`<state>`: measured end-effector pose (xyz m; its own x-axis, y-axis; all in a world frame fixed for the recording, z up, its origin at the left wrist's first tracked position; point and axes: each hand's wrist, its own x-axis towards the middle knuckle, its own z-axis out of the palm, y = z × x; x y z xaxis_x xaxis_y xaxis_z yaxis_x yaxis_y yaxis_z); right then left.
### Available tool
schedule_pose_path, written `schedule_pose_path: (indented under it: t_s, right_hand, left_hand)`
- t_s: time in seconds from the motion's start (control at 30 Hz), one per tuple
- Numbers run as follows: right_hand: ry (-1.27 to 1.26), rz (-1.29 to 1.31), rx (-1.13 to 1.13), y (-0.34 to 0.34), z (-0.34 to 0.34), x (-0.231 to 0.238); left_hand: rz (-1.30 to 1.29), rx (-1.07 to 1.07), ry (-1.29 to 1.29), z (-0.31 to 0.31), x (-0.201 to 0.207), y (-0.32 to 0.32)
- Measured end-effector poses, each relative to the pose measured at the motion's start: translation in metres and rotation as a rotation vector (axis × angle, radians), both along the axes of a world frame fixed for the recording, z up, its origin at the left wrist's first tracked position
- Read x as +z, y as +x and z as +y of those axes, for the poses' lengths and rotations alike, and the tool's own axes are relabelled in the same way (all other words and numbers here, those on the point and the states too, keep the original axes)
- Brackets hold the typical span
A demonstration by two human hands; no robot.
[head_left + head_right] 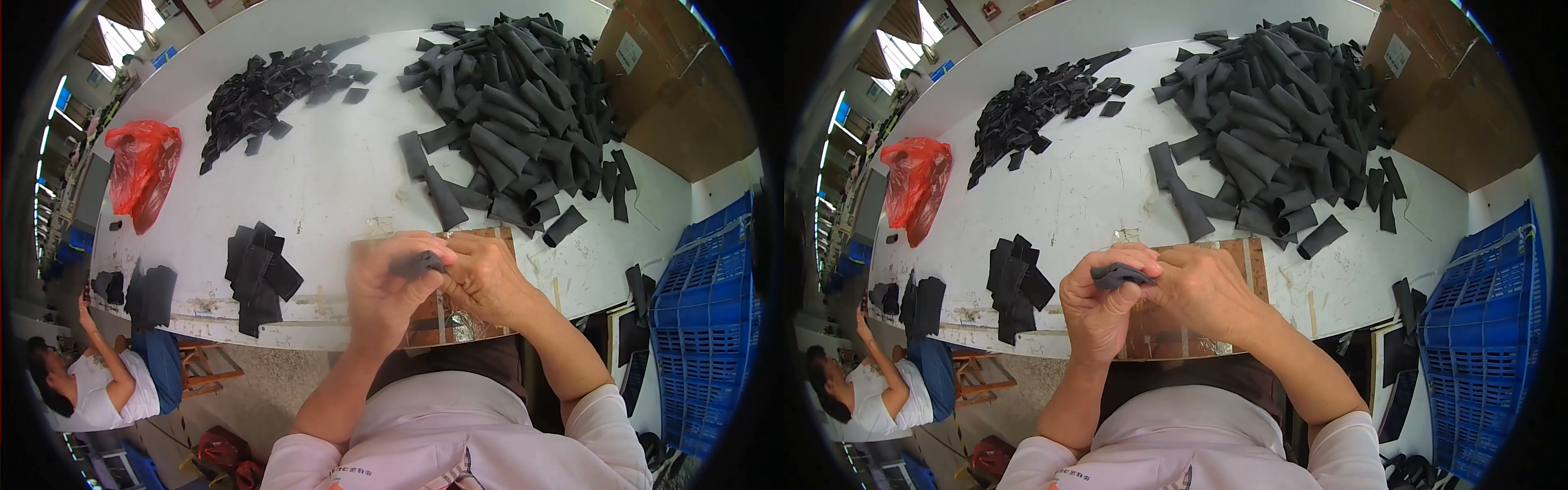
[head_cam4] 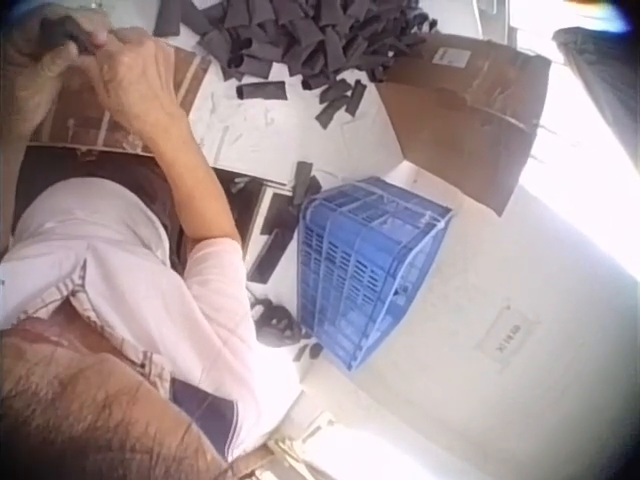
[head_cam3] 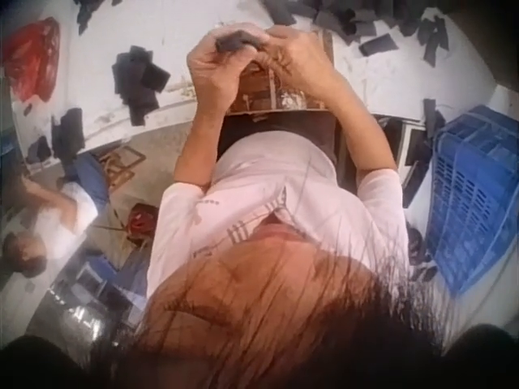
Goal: Folding and assembling small black foam components at a work table.
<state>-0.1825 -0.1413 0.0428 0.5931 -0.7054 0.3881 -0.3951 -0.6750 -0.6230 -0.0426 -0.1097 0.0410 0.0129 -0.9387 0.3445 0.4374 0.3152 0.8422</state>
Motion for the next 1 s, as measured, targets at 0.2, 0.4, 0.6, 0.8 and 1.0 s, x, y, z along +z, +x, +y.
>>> schedule_pose_path:
  t_s: [0.2, 0.4, 0.6, 0.8, 1.0]
  right_hand:
    - [0.090, -0.237, 0.035, 0.003, 0.003, -0.041]
    - [0.069, -0.241, 0.055, -0.001, 0.001, -0.046]
    - [0.148, -0.213, 0.087, -0.001, -0.002, -0.047]
    - [0.063, -0.099, 0.079, -0.010, -0.003, -0.024]
    - [0.134, -0.168, 0.087, -0.004, -0.005, -0.047]
  left_hand:
    - [-0.467, -0.132, 0.093, -0.011, 0.002, 0.009]
    - [-0.594, -0.034, -0.183, -0.011, 0.010, 0.009]
    - [-0.448, 0.084, 0.029, -0.001, 0.020, -0.001]
    - [-0.292, -0.147, -0.097, -0.003, 0.020, 0.012]
    - [-0.304, 0.033, -0.053, 0.000, 0.019, 0.005]
